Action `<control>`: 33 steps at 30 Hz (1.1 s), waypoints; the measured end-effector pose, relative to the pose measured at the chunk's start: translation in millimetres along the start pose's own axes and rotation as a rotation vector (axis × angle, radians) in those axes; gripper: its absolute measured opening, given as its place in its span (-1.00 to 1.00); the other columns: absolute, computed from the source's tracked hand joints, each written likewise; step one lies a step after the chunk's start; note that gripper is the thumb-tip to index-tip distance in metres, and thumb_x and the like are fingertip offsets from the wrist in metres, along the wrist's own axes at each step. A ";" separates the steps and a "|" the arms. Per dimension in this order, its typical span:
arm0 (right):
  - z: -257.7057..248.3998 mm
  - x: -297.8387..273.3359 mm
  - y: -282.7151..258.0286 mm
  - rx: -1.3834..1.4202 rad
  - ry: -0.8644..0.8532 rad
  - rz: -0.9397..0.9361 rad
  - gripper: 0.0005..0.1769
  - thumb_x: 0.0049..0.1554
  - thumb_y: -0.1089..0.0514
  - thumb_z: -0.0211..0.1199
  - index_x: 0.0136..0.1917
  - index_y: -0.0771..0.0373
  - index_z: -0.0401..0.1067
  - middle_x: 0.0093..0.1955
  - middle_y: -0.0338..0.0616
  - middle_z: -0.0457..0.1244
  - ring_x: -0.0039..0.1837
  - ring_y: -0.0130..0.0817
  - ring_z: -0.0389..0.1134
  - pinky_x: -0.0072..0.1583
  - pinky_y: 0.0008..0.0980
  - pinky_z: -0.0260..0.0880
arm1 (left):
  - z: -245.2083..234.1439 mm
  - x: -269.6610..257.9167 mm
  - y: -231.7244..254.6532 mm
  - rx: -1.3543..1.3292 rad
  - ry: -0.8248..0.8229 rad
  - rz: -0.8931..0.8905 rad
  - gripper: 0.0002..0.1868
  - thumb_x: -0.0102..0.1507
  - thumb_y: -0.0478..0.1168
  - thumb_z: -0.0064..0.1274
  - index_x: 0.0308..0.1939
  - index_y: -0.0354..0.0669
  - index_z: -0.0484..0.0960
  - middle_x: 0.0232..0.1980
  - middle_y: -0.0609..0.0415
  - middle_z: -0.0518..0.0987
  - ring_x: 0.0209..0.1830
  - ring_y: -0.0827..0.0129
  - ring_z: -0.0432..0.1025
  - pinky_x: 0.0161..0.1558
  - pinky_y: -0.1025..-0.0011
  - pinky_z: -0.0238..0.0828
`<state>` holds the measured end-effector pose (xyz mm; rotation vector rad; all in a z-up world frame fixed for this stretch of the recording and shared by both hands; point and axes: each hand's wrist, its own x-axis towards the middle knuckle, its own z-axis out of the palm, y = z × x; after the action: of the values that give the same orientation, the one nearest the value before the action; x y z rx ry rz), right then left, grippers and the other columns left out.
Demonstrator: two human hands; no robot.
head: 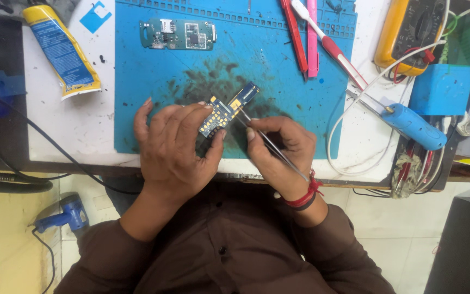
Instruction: The person solders a small blue circuit board using a soldering iron and tweezers. They hold the board with tweezers, apply solder to several contact points, and reposition the board multiple times to access different areas.
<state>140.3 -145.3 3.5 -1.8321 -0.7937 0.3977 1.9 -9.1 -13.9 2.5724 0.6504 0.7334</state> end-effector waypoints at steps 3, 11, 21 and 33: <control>-0.7 -0.5 -0.3 -0.005 -0.008 -0.037 -0.87 0.14 0.36 0.37 0.00 0.35 0.54 -0.15 -0.19 0.40 -0.16 -0.64 0.35 -0.11 -0.59 0.34 | 0.6 -0.1 0.3 -0.005 0.005 -0.002 -0.57 0.31 -0.09 0.30 0.18 -0.13 0.55 0.15 0.12 0.63 0.20 0.21 0.45 0.55 0.02 -0.14; 1.4 -1.3 -1.5 -0.037 0.015 -0.026 -0.87 0.12 0.35 0.39 -0.02 0.35 0.56 -0.19 -0.21 0.40 -0.22 -0.65 0.33 -0.15 -0.61 0.32 | -0.2 -0.8 1.4 -0.016 0.013 -0.004 -0.57 0.30 -0.10 0.30 0.17 -0.12 0.55 0.14 0.12 0.63 0.20 0.21 0.45 0.54 0.00 -0.14; 1.9 -1.4 -0.5 -0.027 0.004 -0.016 -0.87 0.14 0.34 0.38 0.00 0.35 0.55 -0.21 -0.22 0.39 -0.21 -0.66 0.32 -0.15 -0.59 0.32 | 0.5 -1.1 0.2 -0.021 0.023 0.008 -0.54 0.28 -0.10 0.32 0.18 -0.15 0.53 0.14 0.10 0.64 0.19 0.21 0.46 0.54 -0.02 -0.14; 2.6 -1.9 1.2 -0.052 0.002 -0.046 -0.86 0.14 0.35 0.39 0.01 0.36 0.55 -0.20 -0.26 0.38 -0.22 -0.68 0.30 -0.17 -0.61 0.29 | -1.0 -0.9 0.6 -0.025 0.036 0.009 -0.55 0.28 -0.12 0.33 0.17 -0.14 0.54 0.13 0.11 0.64 0.18 0.22 0.46 0.54 -0.02 -0.12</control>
<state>137.7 -145.0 1.1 -1.8590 -0.8506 0.3481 0.8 -9.8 -13.2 2.5464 0.6376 0.7872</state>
